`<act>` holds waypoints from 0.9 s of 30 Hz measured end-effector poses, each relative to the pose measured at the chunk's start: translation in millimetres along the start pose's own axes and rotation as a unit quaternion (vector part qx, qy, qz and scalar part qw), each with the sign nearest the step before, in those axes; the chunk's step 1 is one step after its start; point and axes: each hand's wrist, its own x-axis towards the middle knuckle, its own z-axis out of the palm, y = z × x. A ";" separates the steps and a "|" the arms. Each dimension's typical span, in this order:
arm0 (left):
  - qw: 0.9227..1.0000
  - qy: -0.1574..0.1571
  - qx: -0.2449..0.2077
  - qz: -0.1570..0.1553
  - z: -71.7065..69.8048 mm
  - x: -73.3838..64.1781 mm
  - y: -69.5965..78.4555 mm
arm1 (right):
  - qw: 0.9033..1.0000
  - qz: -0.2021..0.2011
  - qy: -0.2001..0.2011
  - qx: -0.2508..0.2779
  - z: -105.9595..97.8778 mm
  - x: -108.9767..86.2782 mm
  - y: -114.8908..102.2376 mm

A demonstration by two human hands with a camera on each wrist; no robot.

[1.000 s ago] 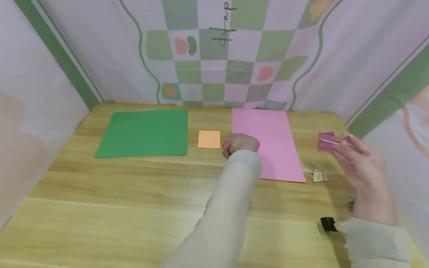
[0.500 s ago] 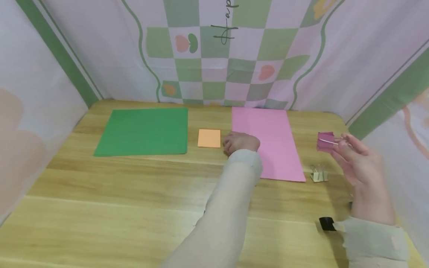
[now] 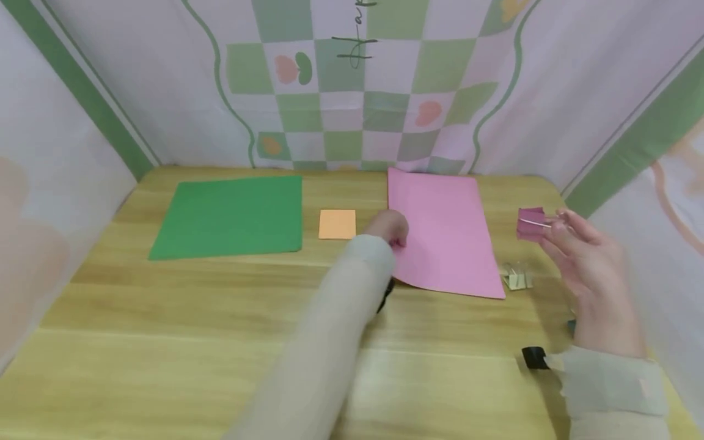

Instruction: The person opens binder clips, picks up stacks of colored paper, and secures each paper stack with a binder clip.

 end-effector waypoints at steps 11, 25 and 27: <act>0.915 -0.098 -0.392 -0.016 -26.8 -70.7 -55.0 | 1.000 0.012 0.000 0.002 4.4 2.5 4.0; 0.847 -0.173 -0.499 0.061 -20.4 -43.0 -85.7 | 0.999 0.025 0.031 -0.006 -1.8 -3.7 4.7; 0.845 -0.173 -0.500 0.073 -19.7 -44.4 -88.7 | 0.999 0.022 0.028 -0.001 -1.7 -3.6 5.4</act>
